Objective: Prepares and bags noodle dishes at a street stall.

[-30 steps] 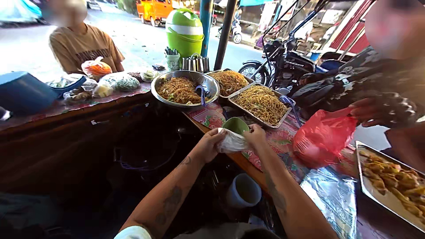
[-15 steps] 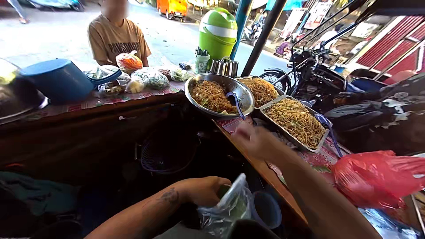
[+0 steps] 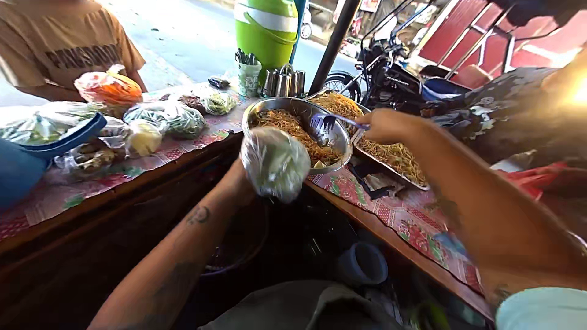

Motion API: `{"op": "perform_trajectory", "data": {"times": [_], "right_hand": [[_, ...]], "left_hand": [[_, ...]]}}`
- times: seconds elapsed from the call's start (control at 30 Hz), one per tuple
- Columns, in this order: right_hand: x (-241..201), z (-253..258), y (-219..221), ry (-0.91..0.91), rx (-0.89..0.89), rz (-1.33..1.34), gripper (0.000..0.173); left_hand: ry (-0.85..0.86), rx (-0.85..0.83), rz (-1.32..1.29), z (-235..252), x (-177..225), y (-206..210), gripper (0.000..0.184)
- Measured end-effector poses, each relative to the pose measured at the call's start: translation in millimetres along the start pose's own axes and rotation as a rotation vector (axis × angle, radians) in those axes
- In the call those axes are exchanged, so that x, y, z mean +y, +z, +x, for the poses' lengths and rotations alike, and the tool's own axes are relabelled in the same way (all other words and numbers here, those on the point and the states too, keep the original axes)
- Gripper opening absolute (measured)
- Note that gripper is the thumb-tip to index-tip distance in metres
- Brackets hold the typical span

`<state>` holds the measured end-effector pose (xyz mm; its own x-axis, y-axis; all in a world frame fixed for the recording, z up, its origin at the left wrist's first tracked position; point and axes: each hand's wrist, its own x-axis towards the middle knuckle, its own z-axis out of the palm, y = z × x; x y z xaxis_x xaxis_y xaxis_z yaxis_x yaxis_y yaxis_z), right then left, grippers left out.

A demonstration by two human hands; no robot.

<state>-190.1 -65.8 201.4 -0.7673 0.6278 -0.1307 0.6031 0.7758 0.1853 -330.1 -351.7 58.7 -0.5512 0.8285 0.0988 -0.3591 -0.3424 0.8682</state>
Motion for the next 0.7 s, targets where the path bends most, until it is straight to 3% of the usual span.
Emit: {"op": "perform_trajectory", "data": {"times": [0.07,0.17,0.37,0.43,0.57,0.7], "right_hand": [[-6.4,-44.4,-35.2,-0.024,0.021,-0.037,0.045],[-32.7,-89.1,-62.1,0.025,-0.058,-0.113,0.035],[-54.1,-23.3,3.6,0.151,-0.197,-0.133,0.032],[-43.9,-12.7,3.1,0.131,-0.143,-0.121,0.041],[-40.6,-52.1,-48.2,-0.002,-0.138,-0.14,0.024],[-43.1,-21.4,-5.4,0.073,-0.185,-0.104,0.025]], "left_hand": [[0.028,0.055,0.029,26.0,16.6,-5.9,0.024],[0.086,0.054,-0.01,63.8,24.9,-15.3,0.027],[0.127,0.06,-0.031,103.9,22.7,-16.8,0.024],[0.124,0.067,-0.04,107.5,22.0,-13.5,0.024],[0.097,0.082,-0.081,108.4,21.6,-10.1,0.022],[0.147,0.073,-0.064,105.8,14.3,-10.1,0.022]]}}
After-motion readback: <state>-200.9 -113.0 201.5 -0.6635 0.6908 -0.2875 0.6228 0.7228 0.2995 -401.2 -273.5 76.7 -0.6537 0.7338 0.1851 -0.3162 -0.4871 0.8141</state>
